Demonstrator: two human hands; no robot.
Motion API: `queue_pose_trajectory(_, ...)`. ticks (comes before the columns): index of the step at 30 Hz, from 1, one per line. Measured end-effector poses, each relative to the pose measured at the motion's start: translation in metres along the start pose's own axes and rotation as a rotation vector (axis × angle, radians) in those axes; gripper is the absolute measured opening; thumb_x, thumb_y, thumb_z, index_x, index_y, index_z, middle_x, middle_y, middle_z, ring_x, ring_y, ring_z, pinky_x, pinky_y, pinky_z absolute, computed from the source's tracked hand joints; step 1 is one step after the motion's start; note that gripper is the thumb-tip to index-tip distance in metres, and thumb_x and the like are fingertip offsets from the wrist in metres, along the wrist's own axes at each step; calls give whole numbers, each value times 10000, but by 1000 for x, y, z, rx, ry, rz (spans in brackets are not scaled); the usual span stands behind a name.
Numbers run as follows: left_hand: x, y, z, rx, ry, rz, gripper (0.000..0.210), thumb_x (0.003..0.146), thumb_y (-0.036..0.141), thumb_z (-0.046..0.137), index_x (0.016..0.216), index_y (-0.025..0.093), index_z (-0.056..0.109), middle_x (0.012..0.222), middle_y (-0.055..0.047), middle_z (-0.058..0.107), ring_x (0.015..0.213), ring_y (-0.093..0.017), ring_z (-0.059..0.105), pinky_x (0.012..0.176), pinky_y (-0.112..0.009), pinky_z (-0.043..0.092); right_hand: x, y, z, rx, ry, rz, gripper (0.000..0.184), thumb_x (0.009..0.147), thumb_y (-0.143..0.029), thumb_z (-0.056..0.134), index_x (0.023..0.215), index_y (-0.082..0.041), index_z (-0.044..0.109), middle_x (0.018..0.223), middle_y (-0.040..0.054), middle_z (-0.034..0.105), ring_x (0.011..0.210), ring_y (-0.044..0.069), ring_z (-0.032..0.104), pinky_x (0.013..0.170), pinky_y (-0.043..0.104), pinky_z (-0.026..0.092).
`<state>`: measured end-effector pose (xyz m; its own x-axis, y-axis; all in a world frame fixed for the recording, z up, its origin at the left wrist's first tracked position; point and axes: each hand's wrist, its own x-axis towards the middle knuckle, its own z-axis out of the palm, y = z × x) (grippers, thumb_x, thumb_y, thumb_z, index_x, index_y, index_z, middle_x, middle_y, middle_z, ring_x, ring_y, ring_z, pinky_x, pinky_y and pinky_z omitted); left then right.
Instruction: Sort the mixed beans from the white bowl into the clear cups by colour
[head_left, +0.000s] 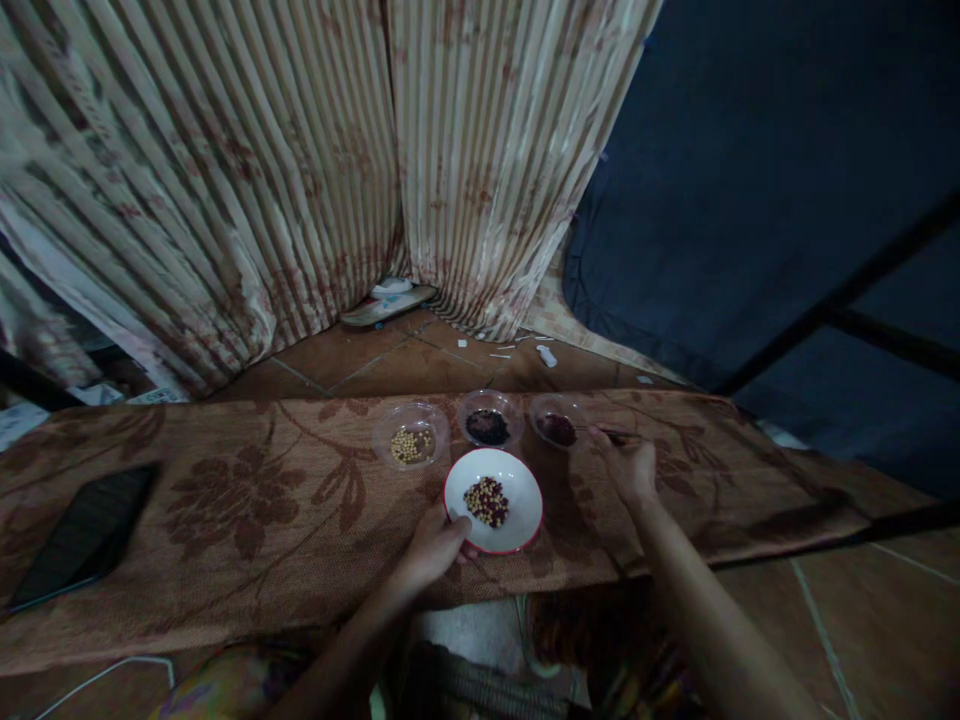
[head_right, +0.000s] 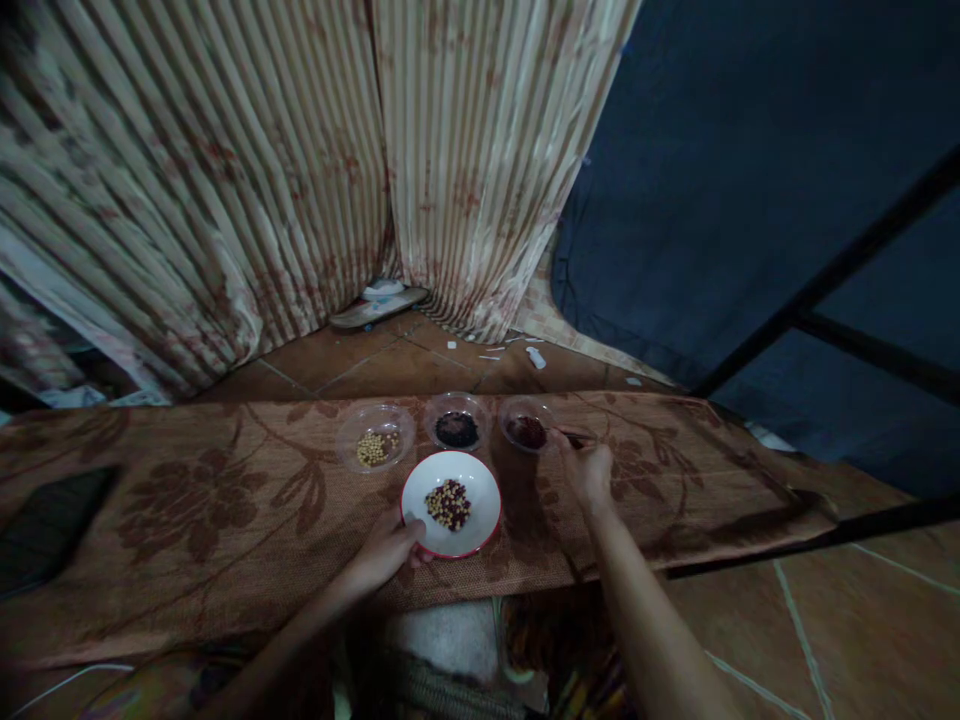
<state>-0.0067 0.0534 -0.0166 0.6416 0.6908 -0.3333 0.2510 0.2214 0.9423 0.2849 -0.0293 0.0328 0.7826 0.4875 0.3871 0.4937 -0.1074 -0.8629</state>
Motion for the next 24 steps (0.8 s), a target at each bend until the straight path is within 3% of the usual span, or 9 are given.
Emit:
queue_pose_trajectory(6, -1, 4, 1, 6, 6, -14, 201, 748, 167, 473, 924, 107, 548, 608, -28, 636, 470, -120, 589, 406, -187, 442, -51, -15, 4, 88, -45, 79, 285, 675, -411, 696, 774, -143, 711, 808, 108, 729, 796, 250, 672, 739, 375, 525)
queue_pose_trajectory(12, 2, 2, 2, 35, -8, -38, 191, 746, 141, 460, 908, 105, 556, 598, -29, 638, 463, -117, 590, 399, -179, 444, -99, -28, 7, 65, -403, 107, 304, 719, -450, 665, 828, -171, 716, 878, 107, 722, 848, 250, 659, 784, 384, 512)
queue_pose_trajectory(15, 2, 1, 3, 22, 1, -47, 172, 752, 137, 452, 885, 110, 558, 588, -27, 636, 468, -117, 594, 410, -182, 451, -106, -28, 10, 0, -464, 73, 318, 725, -475, 650, 825, -181, 718, 898, 105, 716, 863, 255, 651, 791, 392, 502)
queue_pose_trajectory(24, 2, 1, 2, 7, -25, -30, 165, 752, 142, 462, 866, 106, 575, 585, -33, 632, 477, -131, 598, 413, -198, 454, -106, -31, 17, -39, -467, 91, 321, 735, -481, 638, 832, -186, 716, 923, 104, 712, 857, 254, 653, 785, 388, 500)
